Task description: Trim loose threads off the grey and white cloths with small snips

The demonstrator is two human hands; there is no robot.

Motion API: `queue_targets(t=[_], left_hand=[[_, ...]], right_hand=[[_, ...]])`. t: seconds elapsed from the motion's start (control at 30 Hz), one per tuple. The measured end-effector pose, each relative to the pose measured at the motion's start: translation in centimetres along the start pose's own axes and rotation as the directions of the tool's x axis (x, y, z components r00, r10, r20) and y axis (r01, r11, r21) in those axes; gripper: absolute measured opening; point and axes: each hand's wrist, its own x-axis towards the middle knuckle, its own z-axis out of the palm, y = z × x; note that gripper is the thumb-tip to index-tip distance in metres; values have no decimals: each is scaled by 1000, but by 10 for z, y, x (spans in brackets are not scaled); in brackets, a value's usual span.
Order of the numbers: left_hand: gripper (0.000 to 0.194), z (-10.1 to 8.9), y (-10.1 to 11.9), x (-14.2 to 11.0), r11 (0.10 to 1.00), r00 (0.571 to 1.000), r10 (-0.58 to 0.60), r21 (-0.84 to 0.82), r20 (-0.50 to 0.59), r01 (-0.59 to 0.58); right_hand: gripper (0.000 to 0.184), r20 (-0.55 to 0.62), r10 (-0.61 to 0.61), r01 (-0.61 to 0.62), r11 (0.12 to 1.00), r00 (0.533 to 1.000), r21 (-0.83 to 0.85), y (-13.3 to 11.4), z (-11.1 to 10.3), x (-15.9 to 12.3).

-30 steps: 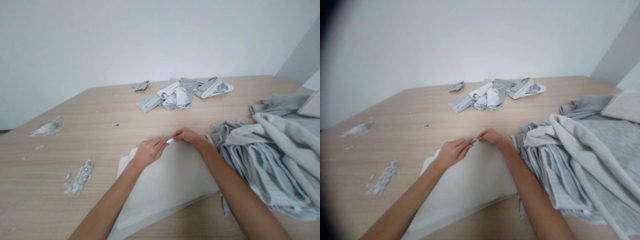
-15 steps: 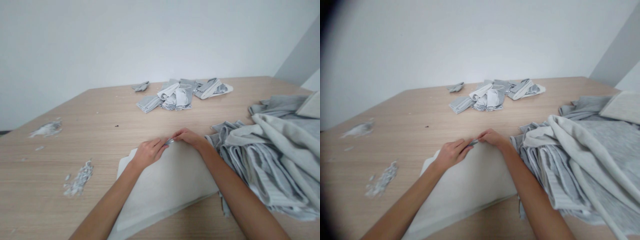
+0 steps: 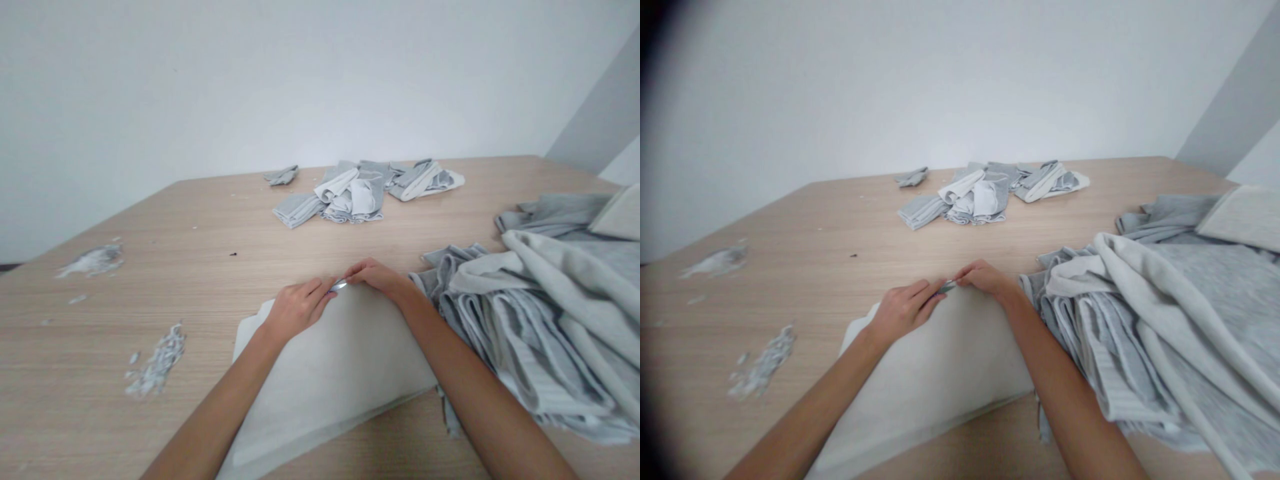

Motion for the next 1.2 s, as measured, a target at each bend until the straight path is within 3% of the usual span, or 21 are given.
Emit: queue_targets(t=[0.13,0.47,0.8,1.03,1.2], left_hand=[[29,2,0,-1,1000,1000,-7,-7,-9,6],[36,-4,-6,-4,959,975,-194,-230,-113,164],[35,-2,-18,-9,868,918,-387,-371,-83,331],[33,-2,-19,-8,852,916,-394,-404,-77,332],[32,-5,-12,-5,866,951,-308,-424,-37,264]], right_hand=[[13,-12,2,-2,1000,1000,-20,0,0,0],[13,-14,50,-49,998,999,34,-6,2,-7],[14,-54,92,-91,995,994,32,-11,5,-9],[14,-48,101,-98,994,994,47,-10,5,-10],[15,-44,74,-74,997,996,13,-8,4,-9]])
